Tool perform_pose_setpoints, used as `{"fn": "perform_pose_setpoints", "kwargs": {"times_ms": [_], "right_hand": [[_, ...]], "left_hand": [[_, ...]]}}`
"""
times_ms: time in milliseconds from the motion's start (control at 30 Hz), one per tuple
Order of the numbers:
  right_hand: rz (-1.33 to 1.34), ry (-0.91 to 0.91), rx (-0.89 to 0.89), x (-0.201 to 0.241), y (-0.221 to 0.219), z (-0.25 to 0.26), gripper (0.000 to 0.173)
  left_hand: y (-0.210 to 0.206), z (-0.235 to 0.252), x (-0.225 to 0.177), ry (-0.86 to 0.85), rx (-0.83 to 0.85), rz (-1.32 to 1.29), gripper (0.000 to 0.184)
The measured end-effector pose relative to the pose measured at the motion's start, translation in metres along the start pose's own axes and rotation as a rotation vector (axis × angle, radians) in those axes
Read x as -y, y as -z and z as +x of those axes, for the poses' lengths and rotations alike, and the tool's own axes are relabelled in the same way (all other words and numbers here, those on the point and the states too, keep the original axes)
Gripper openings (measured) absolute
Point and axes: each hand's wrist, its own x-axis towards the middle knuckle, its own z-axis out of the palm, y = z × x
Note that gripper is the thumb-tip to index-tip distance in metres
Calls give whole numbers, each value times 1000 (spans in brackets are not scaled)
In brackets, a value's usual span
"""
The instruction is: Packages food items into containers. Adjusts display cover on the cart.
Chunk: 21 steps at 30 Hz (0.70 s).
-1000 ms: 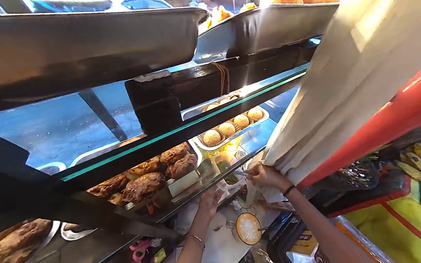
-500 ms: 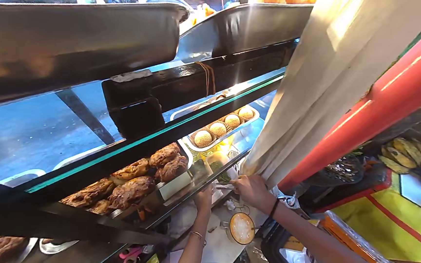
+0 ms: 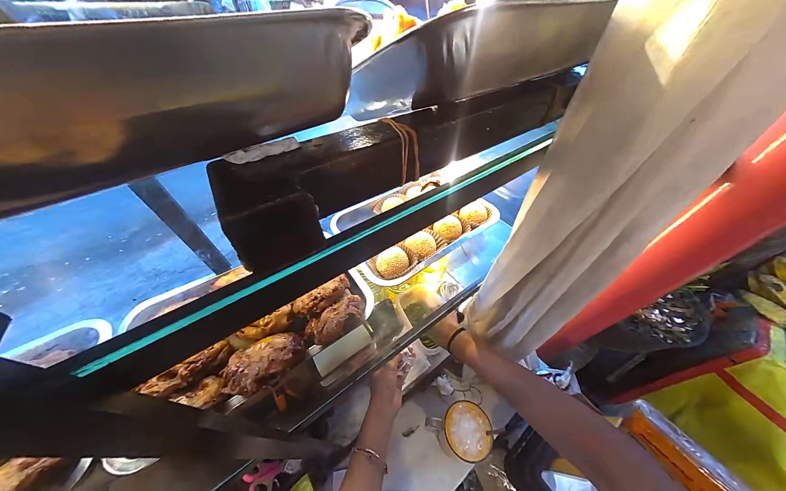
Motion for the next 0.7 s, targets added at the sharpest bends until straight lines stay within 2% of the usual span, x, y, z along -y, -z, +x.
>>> {"fn": "perform_pose_setpoints", "kwargs": {"times_ms": [67, 167, 233, 300, 400, 467, 567, 700], "right_hand": [[-71, 17, 10, -5, 16, -12, 44], [-117, -36, 148, -13, 53, -40, 45], [-39, 5, 77, -49, 43, -39, 33], [163, 94, -4, -77, 41, -51, 29], [280, 75, 115, -79, 55, -85, 39], [189, 128, 121, -73, 51, -98, 39], [16, 191, 139, -58, 50, -106, 38], [78, 160, 138, -53, 51, -101, 43]], "left_hand": [[1, -1, -6, 9, -41, 7, 23], [-1, 1, -8, 24, -57, -5, 22], [-6, 4, -2, 35, -37, -32, 23], [-13, 8, 4, 34, 2, -62, 27], [-27, 6, 11, -5, 59, -91, 35], [-35, 6, 14, -44, 74, -44, 33], [-41, 8, 18, -91, 31, 91, 33], [-35, 15, 13, -129, -89, 189, 28]]}}
